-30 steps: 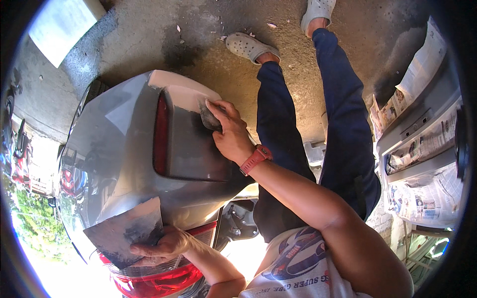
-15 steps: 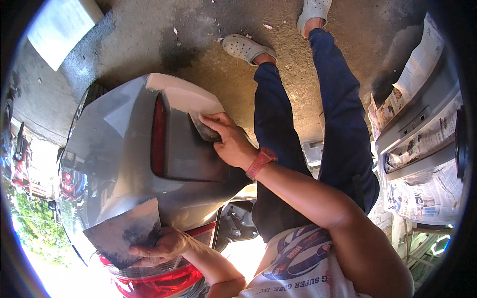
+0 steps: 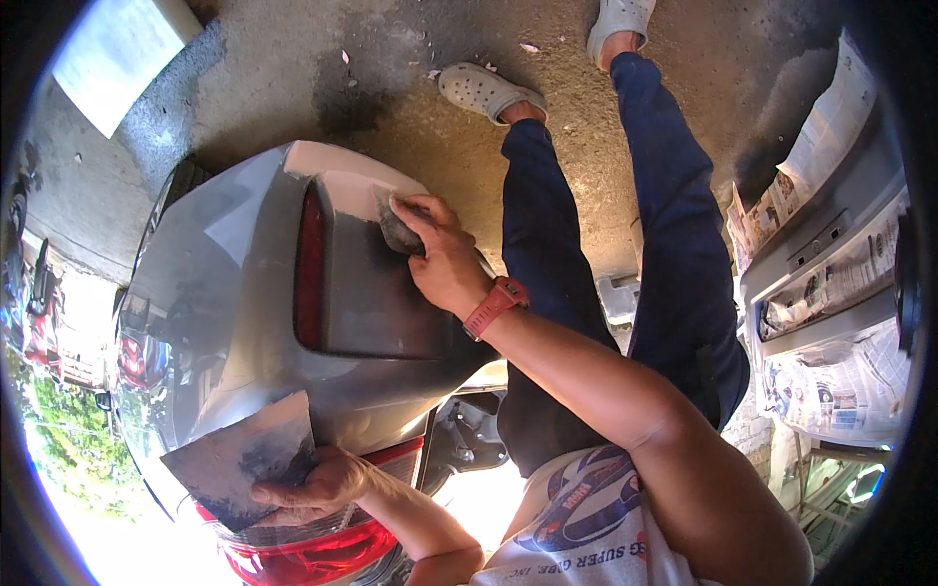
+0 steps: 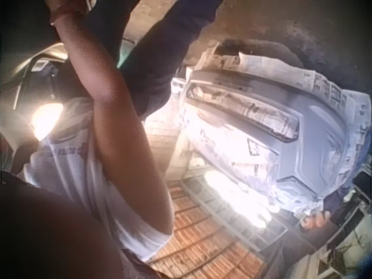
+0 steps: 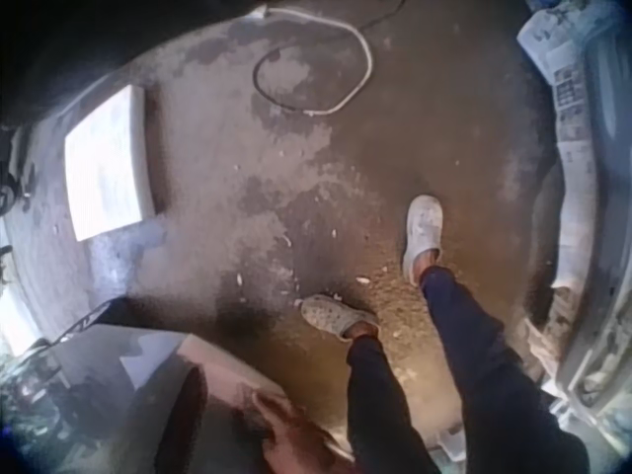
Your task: The person sands the rear bumper of a silver car using sandpaper, focusing on a primed area near the taillight. They switch between sandpaper sheets and inspect the surface while squatting and standing.
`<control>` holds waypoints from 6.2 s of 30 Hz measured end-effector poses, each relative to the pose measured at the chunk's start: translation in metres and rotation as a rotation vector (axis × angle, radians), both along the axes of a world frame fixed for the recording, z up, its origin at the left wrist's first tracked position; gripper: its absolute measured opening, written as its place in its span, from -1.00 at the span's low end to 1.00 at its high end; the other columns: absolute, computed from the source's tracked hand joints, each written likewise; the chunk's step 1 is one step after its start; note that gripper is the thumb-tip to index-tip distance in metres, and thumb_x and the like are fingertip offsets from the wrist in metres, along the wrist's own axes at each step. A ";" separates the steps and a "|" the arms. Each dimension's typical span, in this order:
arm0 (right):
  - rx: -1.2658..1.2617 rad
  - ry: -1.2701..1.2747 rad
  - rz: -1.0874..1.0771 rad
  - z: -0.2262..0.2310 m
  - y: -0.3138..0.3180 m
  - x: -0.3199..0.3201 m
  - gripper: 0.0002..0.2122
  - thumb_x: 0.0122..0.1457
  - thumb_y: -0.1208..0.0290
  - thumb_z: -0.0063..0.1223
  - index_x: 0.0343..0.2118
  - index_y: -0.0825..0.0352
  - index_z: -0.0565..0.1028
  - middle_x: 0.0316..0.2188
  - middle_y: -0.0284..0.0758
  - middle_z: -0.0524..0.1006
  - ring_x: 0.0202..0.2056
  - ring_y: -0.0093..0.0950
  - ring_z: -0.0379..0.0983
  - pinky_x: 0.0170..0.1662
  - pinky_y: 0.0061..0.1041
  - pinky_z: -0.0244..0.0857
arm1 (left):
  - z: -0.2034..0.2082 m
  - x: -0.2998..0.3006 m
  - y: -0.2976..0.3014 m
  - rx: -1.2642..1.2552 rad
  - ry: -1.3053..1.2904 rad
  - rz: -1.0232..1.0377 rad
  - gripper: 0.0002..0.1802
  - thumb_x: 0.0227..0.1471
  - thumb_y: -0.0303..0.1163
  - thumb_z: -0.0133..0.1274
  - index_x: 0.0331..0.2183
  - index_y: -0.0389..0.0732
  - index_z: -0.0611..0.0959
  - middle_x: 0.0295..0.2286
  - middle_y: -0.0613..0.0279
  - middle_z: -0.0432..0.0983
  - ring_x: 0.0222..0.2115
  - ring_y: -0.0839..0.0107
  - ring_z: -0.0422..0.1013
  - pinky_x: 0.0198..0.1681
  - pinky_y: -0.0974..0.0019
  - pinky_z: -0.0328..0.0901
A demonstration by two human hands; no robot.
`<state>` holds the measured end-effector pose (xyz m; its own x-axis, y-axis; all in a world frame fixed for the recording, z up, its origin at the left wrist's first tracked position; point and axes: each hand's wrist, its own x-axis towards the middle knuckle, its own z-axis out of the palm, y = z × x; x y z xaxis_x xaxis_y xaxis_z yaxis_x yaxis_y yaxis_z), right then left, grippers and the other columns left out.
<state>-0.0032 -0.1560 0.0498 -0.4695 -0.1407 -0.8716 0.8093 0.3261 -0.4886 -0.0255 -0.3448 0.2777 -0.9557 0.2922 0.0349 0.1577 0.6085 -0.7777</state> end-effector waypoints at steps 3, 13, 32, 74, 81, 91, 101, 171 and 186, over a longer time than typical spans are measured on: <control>-0.041 0.011 0.033 0.006 -0.004 0.001 -0.24 0.02 0.62 0.21 0.37 0.06 0.40 0.27 -0.36 0.35 0.29 -0.20 0.31 0.28 -0.06 0.27 | -0.001 -0.002 0.011 -0.088 -0.005 0.055 -0.20 0.06 -0.17 0.45 0.18 -0.42 0.53 0.07 -0.14 0.58 0.15 -0.37 0.44 0.24 -0.31 0.37; -0.224 -0.062 -0.069 0.014 0.046 0.018 -0.30 0.04 0.71 0.09 0.33 0.15 0.45 0.23 -0.24 0.39 0.23 -0.14 0.42 0.31 -0.28 0.33 | -0.008 -0.017 0.018 -0.017 -0.035 0.036 -0.58 0.41 -0.37 0.02 0.17 -0.41 0.48 0.07 -0.31 0.48 -0.04 -0.20 0.56 0.00 0.02 0.53; 0.029 0.022 0.024 0.004 0.026 0.042 -0.22 0.04 0.66 0.21 0.40 0.07 0.36 0.30 -0.29 0.31 0.35 -0.20 0.26 0.33 -0.10 0.19 | -0.007 -0.022 0.022 -0.028 -0.070 0.025 -0.57 0.42 -0.37 0.00 0.20 -0.36 0.43 0.00 -0.23 0.49 -0.13 -0.13 0.58 -0.12 -0.06 0.56; -0.229 -0.039 0.022 -0.001 0.042 0.044 -0.27 0.03 0.75 0.08 0.35 0.14 0.44 0.20 -0.20 0.43 0.28 -0.15 0.36 0.37 -0.23 0.24 | 0.002 -0.006 0.006 -0.057 -0.042 0.033 -0.17 0.00 -0.16 0.51 0.17 -0.40 0.54 0.01 -0.05 0.63 0.09 -0.18 0.54 0.28 -0.35 0.31; -0.101 -0.127 -0.074 -0.002 0.075 0.047 -0.24 0.02 0.82 -0.06 0.36 0.14 0.44 0.23 -0.22 0.40 0.30 -0.20 0.36 0.40 -0.35 0.23 | -0.011 0.003 0.008 0.698 0.338 0.398 -0.26 0.13 -0.24 0.41 0.21 -0.37 0.50 0.05 -0.07 0.59 0.08 -0.05 0.55 0.30 -0.23 0.32; -0.060 0.043 -0.049 -0.005 0.038 0.057 -0.21 0.00 0.83 -0.02 0.37 0.12 0.42 0.27 -0.25 0.37 0.31 -0.16 0.34 0.38 -0.31 0.28 | 0.010 0.021 -0.042 1.224 0.354 0.368 -0.41 0.41 -0.26 0.05 0.30 -0.41 0.39 0.10 -0.17 0.51 0.07 0.16 0.54 0.06 0.10 0.58; -0.352 -0.121 0.010 -0.006 0.082 0.051 -0.26 0.04 0.82 -0.05 0.35 0.16 0.45 0.26 -0.21 0.38 0.31 -0.18 0.35 0.36 -0.35 0.27 | 0.001 -0.012 0.004 0.132 -0.055 0.065 -0.22 0.24 -0.02 0.26 0.25 -0.37 0.43 0.20 -0.30 0.41 0.11 -0.32 0.48 0.19 -0.30 0.41; -0.241 0.548 1.437 0.192 0.279 -0.071 -0.38 0.15 0.63 0.08 0.23 -0.18 0.56 0.25 -0.25 0.41 0.42 -0.09 0.21 0.47 0.31 -0.16 | -0.068 0.112 0.305 2.179 0.632 1.934 -0.48 0.43 -0.20 0.04 0.24 -0.34 0.46 0.05 0.01 0.56 0.05 0.28 0.48 0.20 0.22 0.32; 0.030 0.653 1.395 0.141 0.285 -0.021 -0.27 0.09 0.71 0.06 0.37 0.00 0.40 0.25 -0.16 0.42 0.32 -0.03 0.34 0.38 0.03 0.18 | -0.074 0.156 0.287 2.126 0.044 1.869 -0.52 0.43 -0.23 0.04 0.18 -0.39 0.52 0.02 0.02 0.61 0.01 0.30 0.50 0.14 0.26 0.33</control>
